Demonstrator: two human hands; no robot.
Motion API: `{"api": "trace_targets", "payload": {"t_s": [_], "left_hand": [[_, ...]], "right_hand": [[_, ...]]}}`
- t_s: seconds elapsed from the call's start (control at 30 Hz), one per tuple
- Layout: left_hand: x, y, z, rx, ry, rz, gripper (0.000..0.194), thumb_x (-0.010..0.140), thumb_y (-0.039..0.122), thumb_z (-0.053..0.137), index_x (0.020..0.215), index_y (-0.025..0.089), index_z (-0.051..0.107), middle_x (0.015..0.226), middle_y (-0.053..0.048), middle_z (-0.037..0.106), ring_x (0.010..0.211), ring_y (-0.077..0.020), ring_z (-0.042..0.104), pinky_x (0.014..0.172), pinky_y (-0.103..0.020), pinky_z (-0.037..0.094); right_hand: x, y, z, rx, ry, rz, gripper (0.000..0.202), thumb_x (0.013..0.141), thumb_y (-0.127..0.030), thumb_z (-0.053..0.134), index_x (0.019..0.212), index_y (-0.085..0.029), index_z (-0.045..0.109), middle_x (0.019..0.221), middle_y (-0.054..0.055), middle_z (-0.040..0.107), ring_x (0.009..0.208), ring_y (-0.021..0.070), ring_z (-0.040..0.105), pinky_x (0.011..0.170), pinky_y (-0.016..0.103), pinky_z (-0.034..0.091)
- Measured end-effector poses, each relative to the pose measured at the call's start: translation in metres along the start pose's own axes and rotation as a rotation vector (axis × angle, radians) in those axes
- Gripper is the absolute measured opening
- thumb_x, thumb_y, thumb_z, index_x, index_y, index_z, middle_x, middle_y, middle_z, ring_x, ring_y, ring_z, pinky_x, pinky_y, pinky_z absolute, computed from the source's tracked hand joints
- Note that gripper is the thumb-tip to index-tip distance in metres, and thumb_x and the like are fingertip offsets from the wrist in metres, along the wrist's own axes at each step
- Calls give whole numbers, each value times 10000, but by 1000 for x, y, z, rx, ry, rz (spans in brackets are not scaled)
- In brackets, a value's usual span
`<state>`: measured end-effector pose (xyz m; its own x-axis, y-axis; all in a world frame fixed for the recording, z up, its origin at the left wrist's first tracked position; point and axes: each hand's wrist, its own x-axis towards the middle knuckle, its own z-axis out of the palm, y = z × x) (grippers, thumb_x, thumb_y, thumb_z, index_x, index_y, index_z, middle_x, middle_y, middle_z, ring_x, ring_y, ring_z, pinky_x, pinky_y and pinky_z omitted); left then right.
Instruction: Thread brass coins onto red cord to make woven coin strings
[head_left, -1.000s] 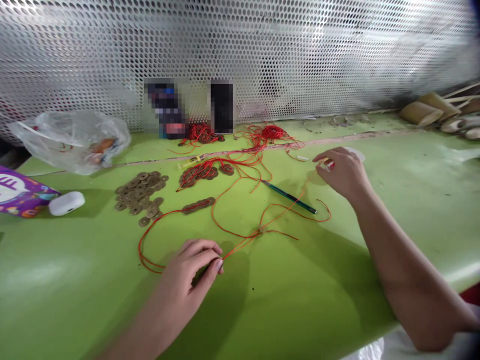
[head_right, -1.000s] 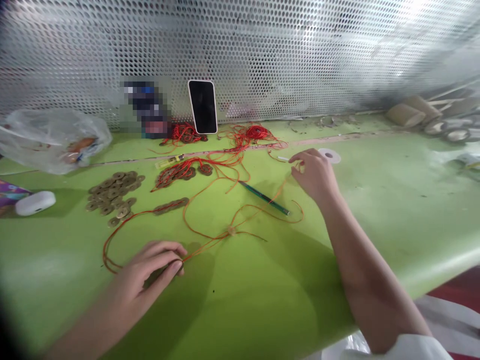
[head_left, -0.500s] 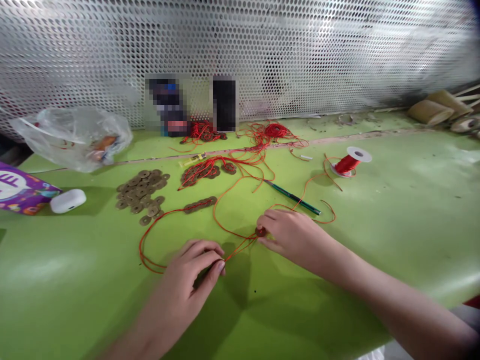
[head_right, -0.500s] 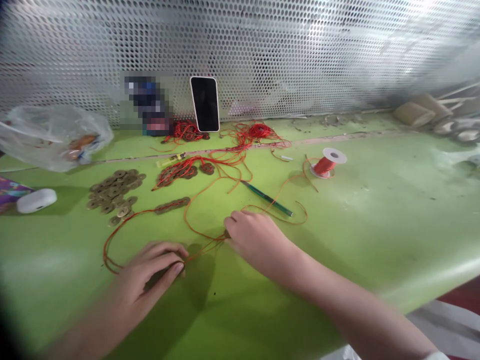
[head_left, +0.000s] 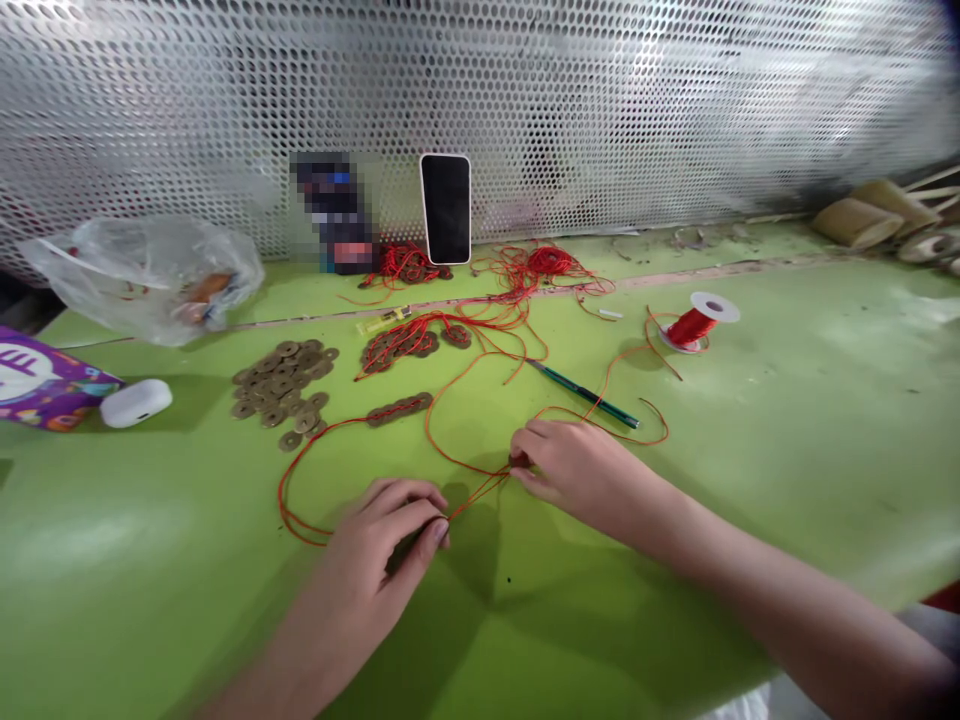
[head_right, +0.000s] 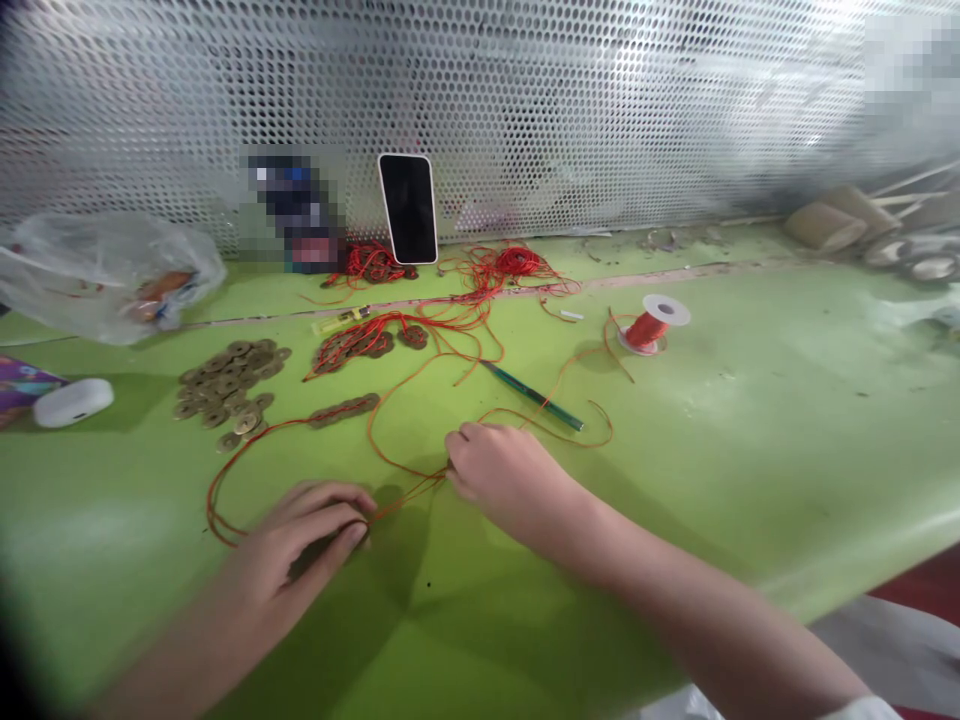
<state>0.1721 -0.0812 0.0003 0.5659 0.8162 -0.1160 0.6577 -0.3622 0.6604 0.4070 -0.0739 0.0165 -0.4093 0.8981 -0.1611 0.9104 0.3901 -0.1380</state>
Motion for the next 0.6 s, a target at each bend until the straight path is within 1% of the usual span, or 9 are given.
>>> {"api": "trace_targets", "payload": {"t_s": [0.13,0.23,0.33,0.47,0.6], "left_hand": [[-1,2,-1,-4,-8,-3,261,958,324,396,847,248,620,1013,-12,610,999,-211,544,844,-355,437],[-2,2,-1,-5,1,1,264,955,326,402,833,242,620,1015,-19,612,997,-214,545,841,-351,441],[-1,2,-1,1,8,10,255,951,318,412,833,239,624,1011,-20,615,992,-212,550,837,-346,447],[0,1,-1,-1,24,20,256,946,305,414,827,235,630,988,-16,623,969,-204,567,828,-336,461],[0,1,-1,16,34,25,252,939,302,426,824,237,641,973,-15,630,957,-205,577,813,-331,474]], "right_hand": [[0,1,1,-24,12,-5,115,909,-201,524,872,-163,626,826,24,647,705,171,629,554,289,321],[-1,3,-2,17,24,14,110,879,-261,582,898,-162,626,879,30,648,747,182,632,575,284,345],[-1,5,-4,20,33,17,134,871,-290,596,887,-161,630,891,32,640,739,180,626,583,282,357],[0,5,-6,12,11,36,123,874,-275,582,887,-171,644,891,29,647,748,185,628,569,282,350],[0,4,-5,-20,12,28,117,869,-241,565,886,-170,657,880,35,655,764,189,629,536,277,317]]}}
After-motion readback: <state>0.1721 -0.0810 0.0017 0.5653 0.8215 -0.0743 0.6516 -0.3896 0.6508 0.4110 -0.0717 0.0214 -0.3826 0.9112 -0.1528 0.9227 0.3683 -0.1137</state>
